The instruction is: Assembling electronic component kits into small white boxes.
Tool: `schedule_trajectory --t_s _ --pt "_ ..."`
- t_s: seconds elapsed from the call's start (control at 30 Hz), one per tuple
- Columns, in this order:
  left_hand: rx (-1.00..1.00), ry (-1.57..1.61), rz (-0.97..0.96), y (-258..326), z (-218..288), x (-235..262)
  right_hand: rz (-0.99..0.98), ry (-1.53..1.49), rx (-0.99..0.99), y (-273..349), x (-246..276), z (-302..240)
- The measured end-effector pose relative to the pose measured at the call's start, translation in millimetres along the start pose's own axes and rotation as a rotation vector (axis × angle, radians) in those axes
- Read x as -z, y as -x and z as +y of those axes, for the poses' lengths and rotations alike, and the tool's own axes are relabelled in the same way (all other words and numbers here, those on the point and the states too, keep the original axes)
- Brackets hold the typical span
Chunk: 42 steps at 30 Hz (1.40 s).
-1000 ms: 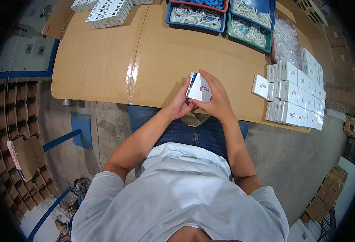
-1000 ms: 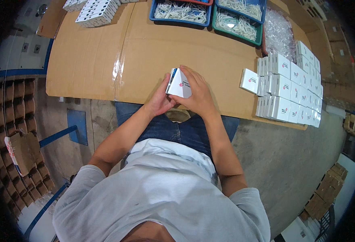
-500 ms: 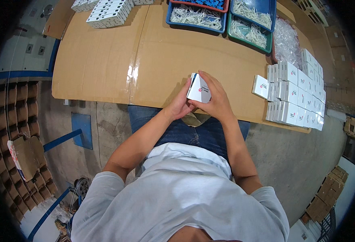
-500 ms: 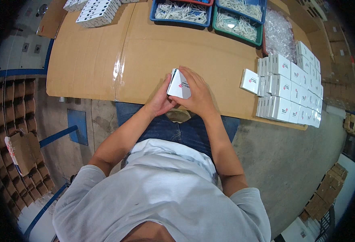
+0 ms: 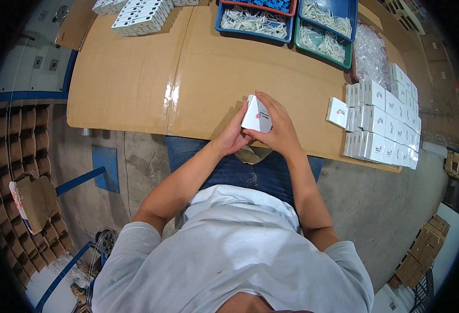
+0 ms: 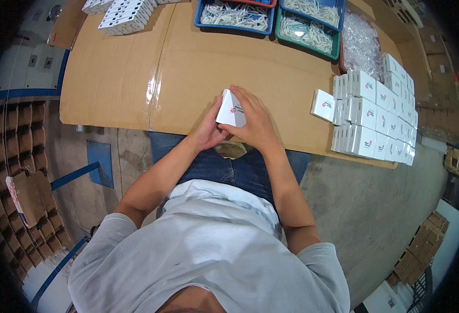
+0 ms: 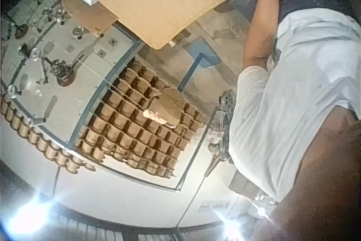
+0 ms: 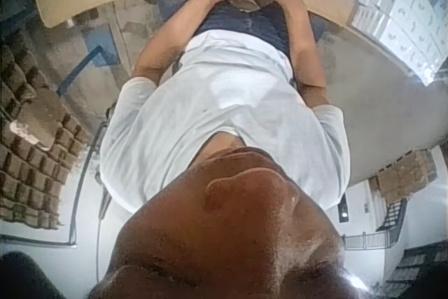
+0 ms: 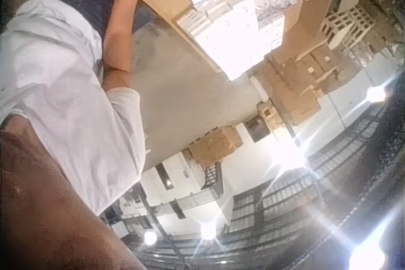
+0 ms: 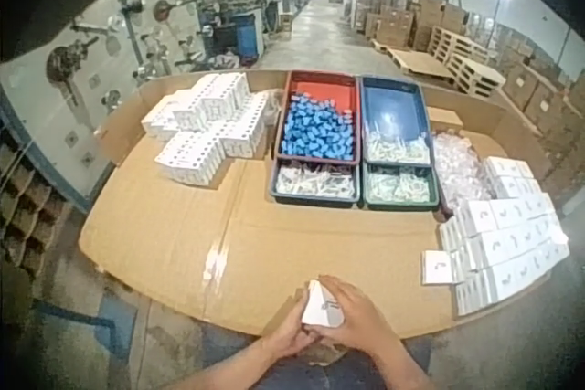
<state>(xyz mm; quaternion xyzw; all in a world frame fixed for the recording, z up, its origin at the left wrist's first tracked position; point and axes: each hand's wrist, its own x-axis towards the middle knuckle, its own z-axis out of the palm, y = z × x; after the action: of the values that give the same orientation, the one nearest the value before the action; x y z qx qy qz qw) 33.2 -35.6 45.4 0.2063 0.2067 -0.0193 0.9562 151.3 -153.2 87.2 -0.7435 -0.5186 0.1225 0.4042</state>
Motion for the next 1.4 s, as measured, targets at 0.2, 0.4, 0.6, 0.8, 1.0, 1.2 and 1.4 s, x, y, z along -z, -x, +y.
schedule_trajectory --t_s 0.2,0.4,0.6,0.8,1.0,1.2,1.4 --pt "0.011 -0.009 0.035 -0.1 -2.0 1.2 -0.007 -0.007 0.002 1.6 -1.8 4.0" --pt "0.038 -0.088 0.028 -1.2 -2.9 9.9 -0.017 -0.011 0.002 1.5 -1.4 4.8" --pt "0.051 -0.003 0.001 2.0 -0.1 13.3 -0.011 -0.014 -0.011 1.9 -4.2 9.6" --pt "0.019 -0.16 0.017 4.0 1.8 14.0 -0.018 0.082 0.026 -0.2 -2.8 9.8" --pt "-0.051 -0.142 0.127 6.3 7.7 6.1 0.125 0.012 -0.074 5.8 -2.1 13.0" --pt "-0.126 -0.128 0.019 3.6 11.6 17.7 -0.016 -0.344 -0.498 21.3 -12.2 31.3" --pt "-0.196 -0.295 0.047 1.8 15.5 25.8 -0.173 -0.583 -0.594 22.6 -19.0 36.2"
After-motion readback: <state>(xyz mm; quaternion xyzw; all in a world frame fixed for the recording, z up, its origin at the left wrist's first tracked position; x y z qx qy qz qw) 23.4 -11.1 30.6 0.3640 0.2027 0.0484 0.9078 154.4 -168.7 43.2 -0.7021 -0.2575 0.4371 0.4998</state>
